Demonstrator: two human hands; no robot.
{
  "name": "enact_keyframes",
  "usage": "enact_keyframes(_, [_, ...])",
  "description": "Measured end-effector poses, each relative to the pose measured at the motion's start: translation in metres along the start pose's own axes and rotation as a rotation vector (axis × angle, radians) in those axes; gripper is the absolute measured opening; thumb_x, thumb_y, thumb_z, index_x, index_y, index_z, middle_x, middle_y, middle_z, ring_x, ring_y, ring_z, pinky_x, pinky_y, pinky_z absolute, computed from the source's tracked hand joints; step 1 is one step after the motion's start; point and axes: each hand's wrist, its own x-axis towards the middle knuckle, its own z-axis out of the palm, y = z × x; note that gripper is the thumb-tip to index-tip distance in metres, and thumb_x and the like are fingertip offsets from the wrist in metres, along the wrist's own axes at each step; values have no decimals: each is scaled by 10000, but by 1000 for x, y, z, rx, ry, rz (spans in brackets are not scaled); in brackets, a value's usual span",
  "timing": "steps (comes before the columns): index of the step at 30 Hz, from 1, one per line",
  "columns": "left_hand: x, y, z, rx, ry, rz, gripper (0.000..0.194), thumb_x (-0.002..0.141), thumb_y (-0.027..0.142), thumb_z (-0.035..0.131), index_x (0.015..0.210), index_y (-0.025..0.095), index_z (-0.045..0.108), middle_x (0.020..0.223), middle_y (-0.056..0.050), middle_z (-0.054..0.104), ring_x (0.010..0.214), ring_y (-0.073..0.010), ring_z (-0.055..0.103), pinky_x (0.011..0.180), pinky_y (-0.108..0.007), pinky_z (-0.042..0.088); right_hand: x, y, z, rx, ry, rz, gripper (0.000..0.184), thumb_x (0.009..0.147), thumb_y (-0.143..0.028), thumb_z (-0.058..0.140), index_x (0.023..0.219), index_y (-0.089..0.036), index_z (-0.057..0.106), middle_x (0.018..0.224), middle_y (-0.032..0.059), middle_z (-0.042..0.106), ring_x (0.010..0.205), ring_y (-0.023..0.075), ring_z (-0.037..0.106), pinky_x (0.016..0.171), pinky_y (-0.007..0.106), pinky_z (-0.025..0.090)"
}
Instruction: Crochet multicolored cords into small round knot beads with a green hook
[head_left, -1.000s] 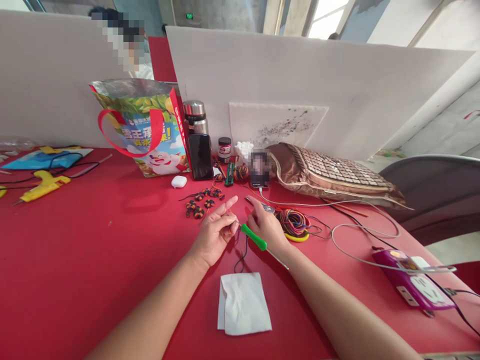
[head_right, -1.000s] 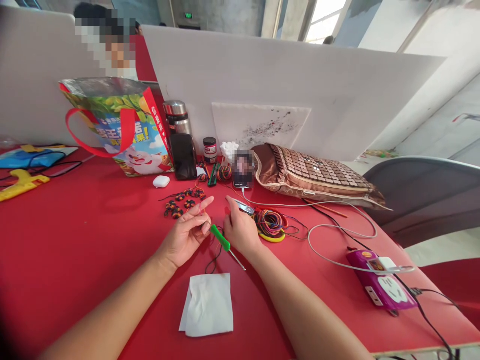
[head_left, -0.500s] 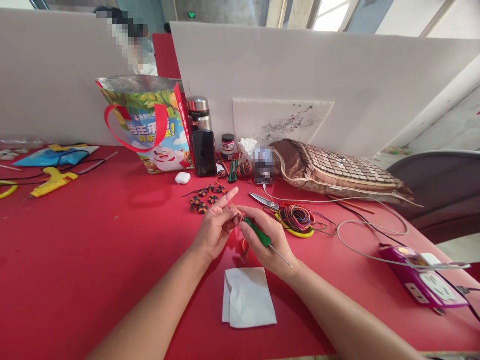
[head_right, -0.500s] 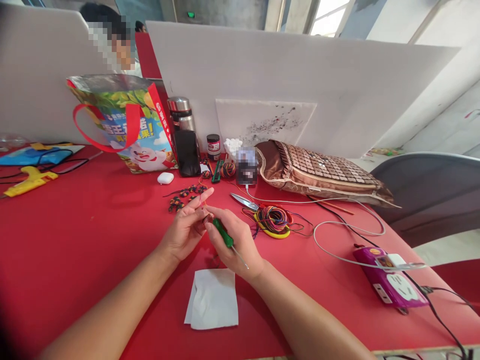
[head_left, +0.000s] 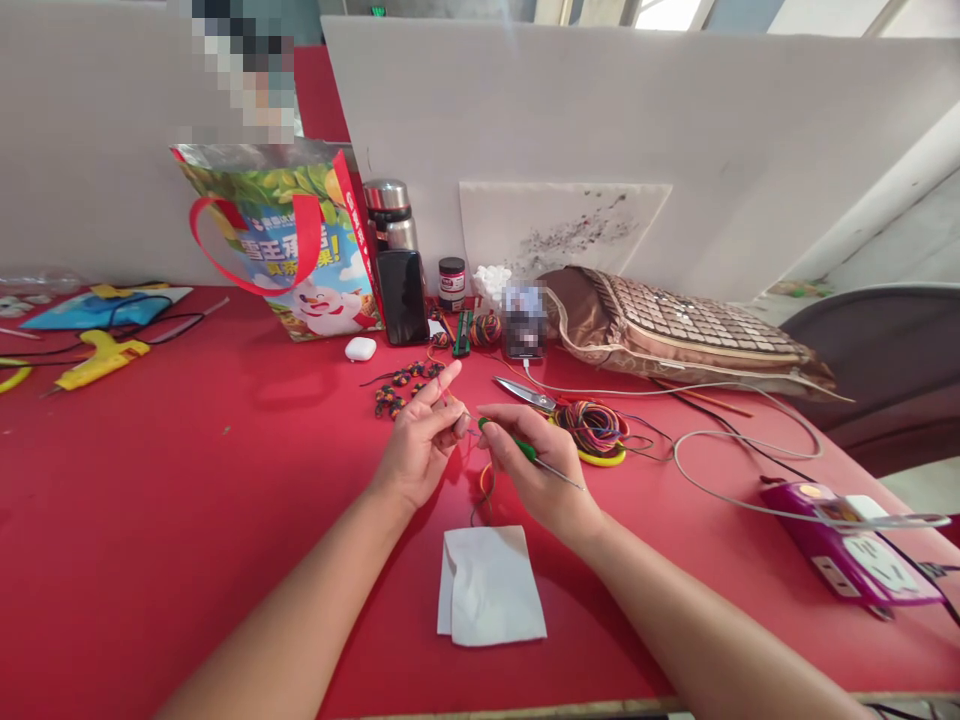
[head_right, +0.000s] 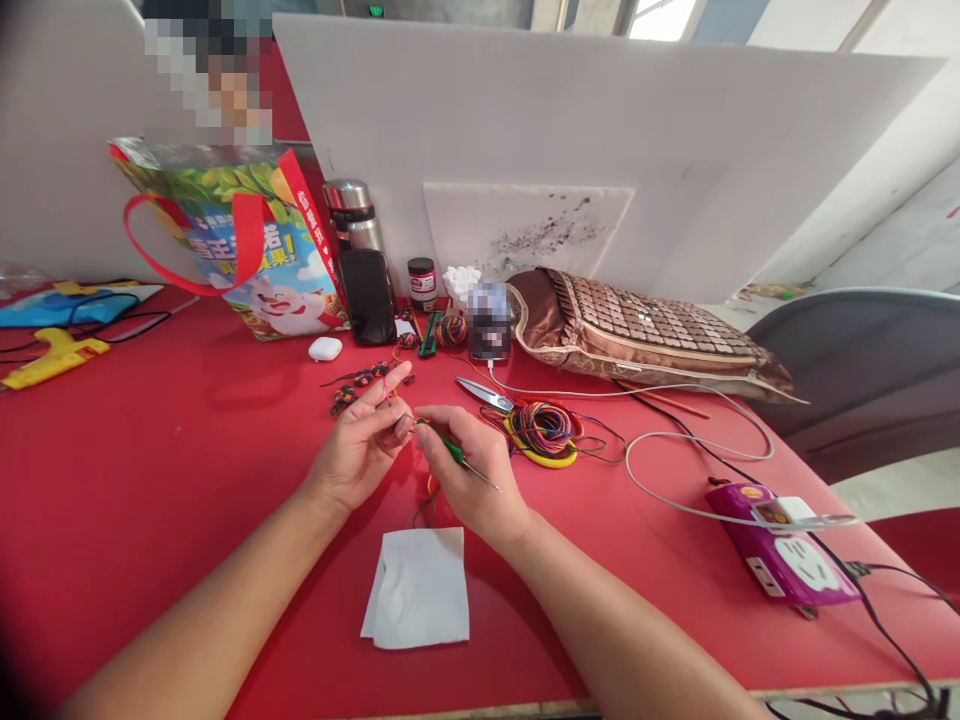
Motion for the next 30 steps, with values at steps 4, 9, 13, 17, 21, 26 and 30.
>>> enact_keyframes(4, [-1,1,2,52,-23,15,855,775,161,923,1579,142,632,673,42,669,654,-79,610,650,-160,466,-1,0,2,-27,54,-64,170,1057,-284,642,1099,-189,777,816,30,778,595,118,625,587,251,524])
enact_keyframes(9, [-2,0,6,50,14,31,1005,656,242,1044,1571,141,638,692,39,705,524,-31,442,515,-153,337,-2,1,0,-129,84,-128,185,1073,-250,623,1147,-192,782,841,33,792,601,121,644,592,256,524])
enact_keyframes(13, [-3,-3,7,-2,23,18,1075,622,222,1065,1585,93,605,735,23,723,523,-28,434,516,-157,354,-2,3,-1,-170,68,-192,189,1078,-242,620,1182,-200,772,951,66,834,638,137,684,607,272,548])
enact_keyframes(17, [-3,-6,8,-63,7,-11,966,707,170,1011,1582,112,606,791,14,743,537,-32,480,569,-160,419,-3,4,-1,-189,80,-211,180,1079,-230,621,1189,-204,762,995,73,847,653,137,703,620,273,566])
enact_keyframes(21, [-4,-6,8,-102,11,-16,889,735,96,956,1558,97,619,724,53,692,557,-47,539,610,-165,467,-3,3,0,-161,106,-181,201,1084,-247,626,1223,-196,763,892,37,815,622,123,680,626,265,578])
enact_keyframes(26, [-4,-7,7,-84,37,-13,871,765,86,912,1574,82,589,727,39,714,604,-57,577,645,-164,475,-4,3,2,-99,137,-145,158,1070,-245,642,1154,-202,769,817,7,778,609,116,669,608,256,576])
enact_keyframes(30, [-3,-7,7,-27,15,41,848,737,122,928,1533,102,637,756,22,730,714,-97,672,669,-182,474,-3,-2,0,-8,134,-88,145,1055,-264,666,1128,-205,776,811,7,776,585,111,657,577,254,568])
